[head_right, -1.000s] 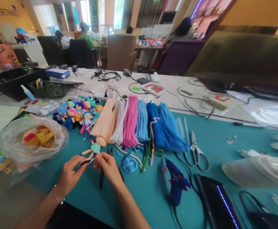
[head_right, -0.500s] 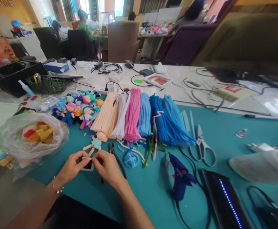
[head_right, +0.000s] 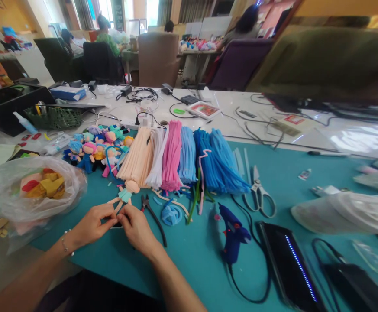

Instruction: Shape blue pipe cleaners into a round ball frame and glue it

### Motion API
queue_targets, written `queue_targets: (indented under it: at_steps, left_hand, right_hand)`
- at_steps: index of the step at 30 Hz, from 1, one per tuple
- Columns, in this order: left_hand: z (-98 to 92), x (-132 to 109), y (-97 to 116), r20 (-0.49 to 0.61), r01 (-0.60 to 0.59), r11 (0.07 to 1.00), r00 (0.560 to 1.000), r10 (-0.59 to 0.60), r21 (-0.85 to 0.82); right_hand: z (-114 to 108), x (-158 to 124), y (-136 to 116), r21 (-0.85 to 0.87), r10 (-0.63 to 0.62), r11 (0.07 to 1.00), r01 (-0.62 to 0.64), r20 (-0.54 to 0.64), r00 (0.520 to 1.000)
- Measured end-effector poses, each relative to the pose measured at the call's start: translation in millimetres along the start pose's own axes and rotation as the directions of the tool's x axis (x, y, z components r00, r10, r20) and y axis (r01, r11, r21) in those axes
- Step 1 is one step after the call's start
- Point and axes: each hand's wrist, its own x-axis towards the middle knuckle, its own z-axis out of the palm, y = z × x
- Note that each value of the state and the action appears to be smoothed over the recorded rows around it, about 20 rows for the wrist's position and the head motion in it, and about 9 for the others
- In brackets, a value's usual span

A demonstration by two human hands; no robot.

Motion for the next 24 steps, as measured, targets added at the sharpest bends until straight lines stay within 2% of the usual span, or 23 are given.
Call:
queue_targets:
  at_steps: [3, 7, 10, 14, 16, 17, 19, 21, 24]
  left_hand:
    - [7.1, -0.5, 0.9, -0.13, -0.191, 0.972, 0.969, 0.209, 0.14]
    - [17.6, 1.2, -1.7, -0.21, -0.31, 0.886, 0.894, 0.395, 0.345]
    - [20.9, 3.3, -4.5, -0.202, -0.363, 0.829, 0.854, 0.479, 0.426]
    - [22.4, 4.6, -4.9, -0.216, -0.392, 0.82, 0.833, 0.509, 0.416]
    - [23.0, 4.1, -3.4, -0.267, -0.366, 0.864, 0.844, 0.464, 0.345]
    - [23.0, 3.6, -2.5, -0.293, -0.329, 0.903, 0.866, 0.405, 0.274]
    - [21.4, 2.4, -1.0, -0.289, -0.197, 0.978, 0.935, 0.207, 0.063]
    - [16.8, 1.0, -0.3, -0.184, -0.022, 0.987, 0.983, -0.008, -0.16]
    - [5.4, -0.4, -0.6, 0.03, 0.181, 0.92, 0.983, -0.182, -0.347]
  right_hand:
    - [5.7, 0.5, 5.1, 0.191, 0.024, 0.981, -0.018, -0.024, 0.999]
    - [11.7, 0.3, 10.7, 0.324, 0.104, 0.944, -0.064, -0.106, 0.989]
    - [15.6, 0.5, 12.5, 0.383, 0.175, 0.918, -0.103, -0.16, 0.971]
    - [17.6, 2.1, 15.2, 0.417, 0.206, 0.9, -0.131, -0.141, 0.968]
    - [14.5, 3.1, 16.3, 0.432, 0.215, 0.889, -0.153, -0.099, 0.971]
    - [11.7, 3.4, 16.1, 0.44, 0.219, 0.883, -0.166, -0.072, 0.973]
    - [3.8, 3.6, 13.6, 0.441, 0.22, 0.874, -0.205, 0.018, 0.975]
    - [-5.1, 2.8, 7.8, 0.4, 0.202, 0.889, -0.224, 0.097, 0.975]
    - [-15.9, 0.5, -3.4, 0.252, 0.143, 0.95, -0.183, 0.167, 0.975]
